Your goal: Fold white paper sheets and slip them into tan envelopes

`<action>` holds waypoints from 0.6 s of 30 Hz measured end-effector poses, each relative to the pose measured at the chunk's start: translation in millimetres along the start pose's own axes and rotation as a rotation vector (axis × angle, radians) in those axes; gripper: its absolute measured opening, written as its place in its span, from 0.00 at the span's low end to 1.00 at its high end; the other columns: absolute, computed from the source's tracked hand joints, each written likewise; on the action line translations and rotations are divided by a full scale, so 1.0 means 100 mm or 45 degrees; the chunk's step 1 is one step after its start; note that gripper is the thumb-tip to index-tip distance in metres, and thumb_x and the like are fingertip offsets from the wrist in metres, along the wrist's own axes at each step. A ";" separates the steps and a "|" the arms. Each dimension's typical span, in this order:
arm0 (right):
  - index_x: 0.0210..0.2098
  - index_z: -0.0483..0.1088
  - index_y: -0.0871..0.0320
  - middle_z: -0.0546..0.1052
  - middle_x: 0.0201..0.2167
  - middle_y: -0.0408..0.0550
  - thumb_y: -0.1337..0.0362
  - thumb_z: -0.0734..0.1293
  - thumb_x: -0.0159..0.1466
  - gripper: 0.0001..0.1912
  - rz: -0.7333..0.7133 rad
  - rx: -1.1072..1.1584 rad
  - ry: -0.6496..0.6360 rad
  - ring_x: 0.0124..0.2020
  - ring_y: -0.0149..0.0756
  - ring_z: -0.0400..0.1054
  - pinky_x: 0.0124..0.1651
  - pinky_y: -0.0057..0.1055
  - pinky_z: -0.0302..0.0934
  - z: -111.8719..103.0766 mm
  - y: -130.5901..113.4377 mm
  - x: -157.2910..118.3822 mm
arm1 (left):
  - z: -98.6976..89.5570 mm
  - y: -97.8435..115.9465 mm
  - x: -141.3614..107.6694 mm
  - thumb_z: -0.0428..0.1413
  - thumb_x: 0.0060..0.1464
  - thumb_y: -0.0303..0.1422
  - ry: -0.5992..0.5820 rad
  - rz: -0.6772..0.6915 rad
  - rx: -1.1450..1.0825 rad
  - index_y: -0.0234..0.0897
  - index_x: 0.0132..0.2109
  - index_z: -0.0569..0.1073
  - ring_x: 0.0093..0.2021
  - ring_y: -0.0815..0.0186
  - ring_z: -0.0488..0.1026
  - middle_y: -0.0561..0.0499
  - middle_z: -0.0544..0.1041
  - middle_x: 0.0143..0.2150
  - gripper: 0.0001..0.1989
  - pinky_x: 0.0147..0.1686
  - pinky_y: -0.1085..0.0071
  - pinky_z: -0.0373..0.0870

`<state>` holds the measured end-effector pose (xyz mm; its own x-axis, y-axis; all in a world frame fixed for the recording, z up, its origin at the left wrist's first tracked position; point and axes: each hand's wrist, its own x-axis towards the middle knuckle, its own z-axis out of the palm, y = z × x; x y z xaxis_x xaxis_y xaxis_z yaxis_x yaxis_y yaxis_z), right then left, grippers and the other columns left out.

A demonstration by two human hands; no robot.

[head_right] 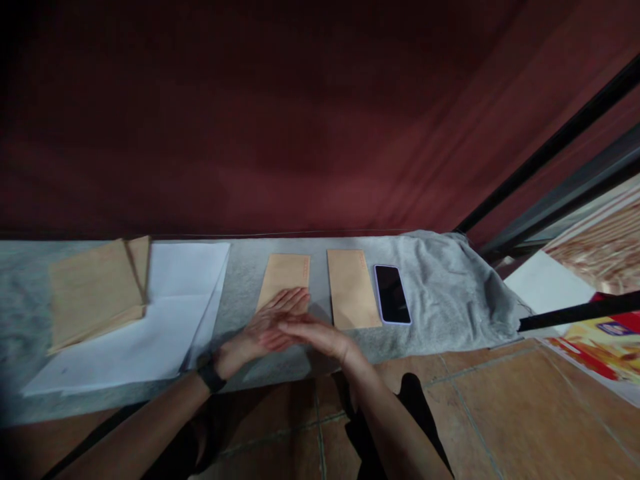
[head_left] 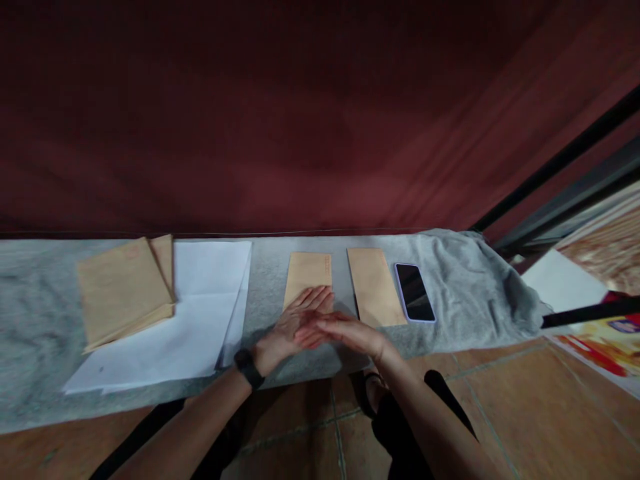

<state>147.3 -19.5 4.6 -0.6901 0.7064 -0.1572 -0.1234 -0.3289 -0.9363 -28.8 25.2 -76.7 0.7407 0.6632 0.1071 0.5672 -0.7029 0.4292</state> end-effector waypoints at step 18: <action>0.46 0.77 0.57 0.83 0.44 0.54 0.43 0.62 0.65 0.26 -0.197 0.091 0.884 0.44 0.43 0.77 0.55 0.44 0.68 -0.27 0.18 0.28 | -0.22 0.48 -0.48 0.48 0.70 0.43 -0.107 0.095 0.018 0.43 0.72 0.57 0.75 0.60 0.51 0.47 0.57 0.75 0.28 0.74 0.57 0.42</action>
<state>144.8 11.4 -25.5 -0.0506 0.9763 -0.2106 -0.2460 -0.2166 -0.9448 -45.2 -35.3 -41.1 0.8083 0.5854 0.0624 0.5139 -0.7533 0.4104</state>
